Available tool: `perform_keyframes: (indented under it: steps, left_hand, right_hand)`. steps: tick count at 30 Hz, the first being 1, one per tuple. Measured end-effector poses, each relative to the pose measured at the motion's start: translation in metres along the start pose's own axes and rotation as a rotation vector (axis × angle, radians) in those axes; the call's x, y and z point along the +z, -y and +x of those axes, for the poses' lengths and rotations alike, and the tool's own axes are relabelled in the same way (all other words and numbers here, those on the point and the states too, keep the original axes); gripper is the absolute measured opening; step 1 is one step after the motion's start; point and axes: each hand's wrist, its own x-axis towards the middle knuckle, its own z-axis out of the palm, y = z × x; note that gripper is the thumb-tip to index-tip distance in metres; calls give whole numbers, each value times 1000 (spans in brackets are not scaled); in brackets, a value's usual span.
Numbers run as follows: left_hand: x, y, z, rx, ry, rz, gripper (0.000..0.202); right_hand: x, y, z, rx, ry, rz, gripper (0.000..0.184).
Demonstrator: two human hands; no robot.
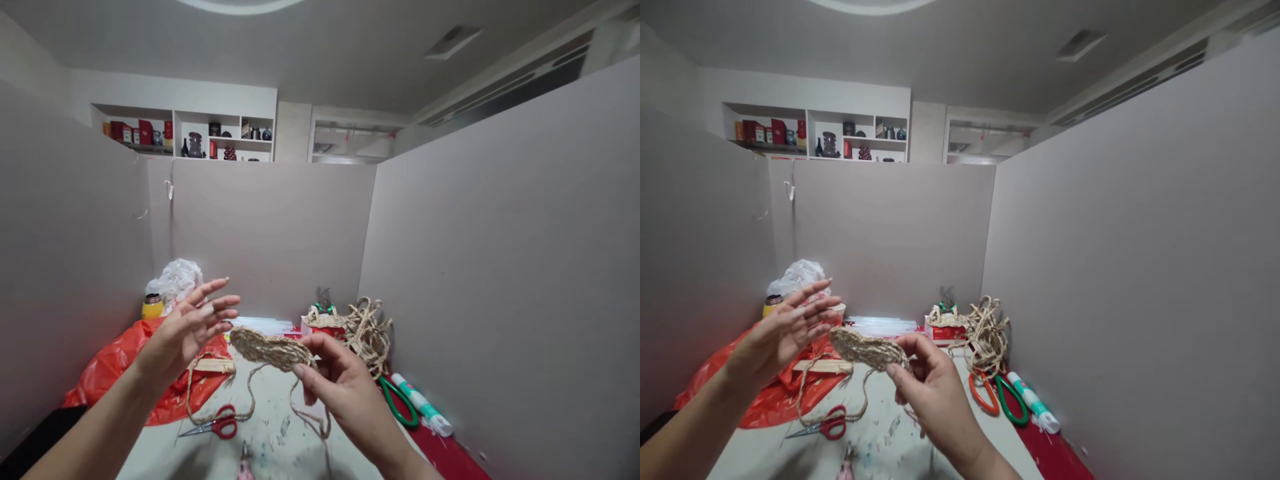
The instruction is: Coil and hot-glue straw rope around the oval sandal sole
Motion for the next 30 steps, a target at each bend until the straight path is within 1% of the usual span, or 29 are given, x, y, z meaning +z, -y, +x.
perform_keyframes:
  steps: [2, 3, 4, 5, 6, 7, 9, 10, 11, 12, 14, 16, 18, 20, 21, 22, 23, 24, 27, 28, 30]
  left_hand:
    - [2, -1, 0, 68, -174, 70, 40]
    - [5, -1, -2, 115, -219, 112, 38]
    - [8, 0, -4, 147, -232, 145, 37]
    - [12, 1, -6, 151, -226, 160, 35]
    - [17, 3, -9, 122, -205, 166, 33]
    - [21, 6, -12, 68, -180, 157, 30]
    - [32, 16, -18, -89, -123, 127, 27]
    - [37, 22, -21, -174, -75, 99, 29]
    - [42, 28, -24, -237, -43, 70, 32]
    - [47, 35, -26, -269, -16, 37, 34]
    - [54, 48, -29, -285, 1, -22, 35]
    - [55, 58, -29, -247, -43, -44, 32]
    - [51, 64, -24, -233, -44, -52, 30]
    - [45, 69, -18, -252, -11, -51, 29]
    - [41, 71, -14, -275, 11, -48, 29]
    - [38, 73, -12, -305, 36, -44, 30]
    - [36, 76, -9, -338, 63, -40, 31]
    - [35, 79, -8, -374, 93, -36, 32]
    - [34, 90, -9, -476, 173, -12, 32]
    - [34, 94, -10, -503, 194, 0, 31]
    - [35, 102, -12, -544, 224, 30, 29]
  right_hand:
    - [1, -8, 2, -10, -47, -19, 18]
    - [3, -13, 2, -17, -71, -36, 16]
    - [4, -17, 1, -37, -96, -65, 14]
    - [5, -20, 0, -87, -128, -111, 11]
    - [6, -22, -1, -170, -164, -177, 9]
    - [6, -23, -3, -291, -205, -257, 10]
    - [6, -23, -7, -598, -266, -443, 18]
    - [6, -23, -9, -743, -277, -535, 23]
    - [6, -24, -11, -851, -272, -623, 27]
    - [7, -26, -12, -925, -254, -701, 31]
    - [9, -33, -14, -997, -203, -812, 36]
    - [11, -40, -16, -1024, -125, -850, 38]
    - [12, -45, -20, -987, -10, -846, 42]
    - [8, -45, -24, -871, 72, -807, 50]
    - [5, -43, -25, -796, 70, -766, 53]
    - [1, -41, -27, -715, 38, -707, 54]
    - [-3, -39, -28, -628, -9, -630, 51]
    - [-6, -38, -29, -532, -64, -537, 45]
    - [-12, -41, -29, -233, -196, -201, 13]
    - [-13, -45, -28, -156, -224, -113, 12]
    - [-13, -55, -26, -62, -261, 2, 24]
